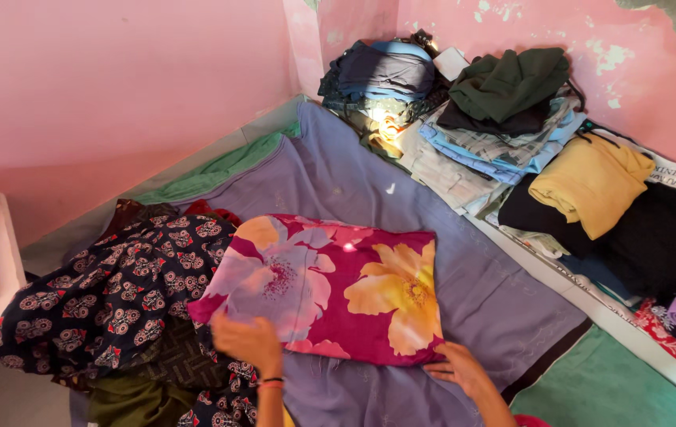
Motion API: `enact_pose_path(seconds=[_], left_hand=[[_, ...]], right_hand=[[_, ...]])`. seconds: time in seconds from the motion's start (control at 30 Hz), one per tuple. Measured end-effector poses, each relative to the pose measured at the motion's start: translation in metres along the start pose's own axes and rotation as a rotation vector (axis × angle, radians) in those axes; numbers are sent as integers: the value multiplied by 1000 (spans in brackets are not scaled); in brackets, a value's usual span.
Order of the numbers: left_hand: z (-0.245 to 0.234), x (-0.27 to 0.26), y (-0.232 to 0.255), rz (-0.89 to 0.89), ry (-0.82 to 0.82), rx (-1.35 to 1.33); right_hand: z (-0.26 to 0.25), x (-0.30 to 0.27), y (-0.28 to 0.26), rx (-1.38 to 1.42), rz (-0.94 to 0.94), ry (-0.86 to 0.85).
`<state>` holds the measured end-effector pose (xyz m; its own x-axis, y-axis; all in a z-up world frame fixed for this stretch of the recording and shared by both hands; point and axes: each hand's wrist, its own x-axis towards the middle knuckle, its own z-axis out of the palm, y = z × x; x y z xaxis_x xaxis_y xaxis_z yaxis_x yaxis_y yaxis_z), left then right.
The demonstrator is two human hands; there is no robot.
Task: The person folds a pink floral cloth on a bed, smoothing and aligning edges before stacking it. Then the person unfolds and refolds a dark patterned cloth, aligning and pressing it flat.
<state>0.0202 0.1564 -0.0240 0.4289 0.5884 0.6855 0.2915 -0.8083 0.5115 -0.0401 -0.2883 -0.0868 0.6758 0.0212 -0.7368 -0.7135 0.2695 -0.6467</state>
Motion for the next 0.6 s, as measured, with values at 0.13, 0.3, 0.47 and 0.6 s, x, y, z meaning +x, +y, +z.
enact_pose_path(seconds=[0.13,0.3,0.47,0.6], left_hand=[[-24,-56,67,409,-574,-383],[-48,-99,107,653,-1138,-391],[-39,-130,102,827,-1053,-297],[-30,-164,99,884,-1083,-230]], right_hand=[[9,6,4,-169,-49,85],[13,14,6,-175,-45,35],[-14,11,1,-3,-228,-103],[-38,-2,-10,-479,-185,53]])
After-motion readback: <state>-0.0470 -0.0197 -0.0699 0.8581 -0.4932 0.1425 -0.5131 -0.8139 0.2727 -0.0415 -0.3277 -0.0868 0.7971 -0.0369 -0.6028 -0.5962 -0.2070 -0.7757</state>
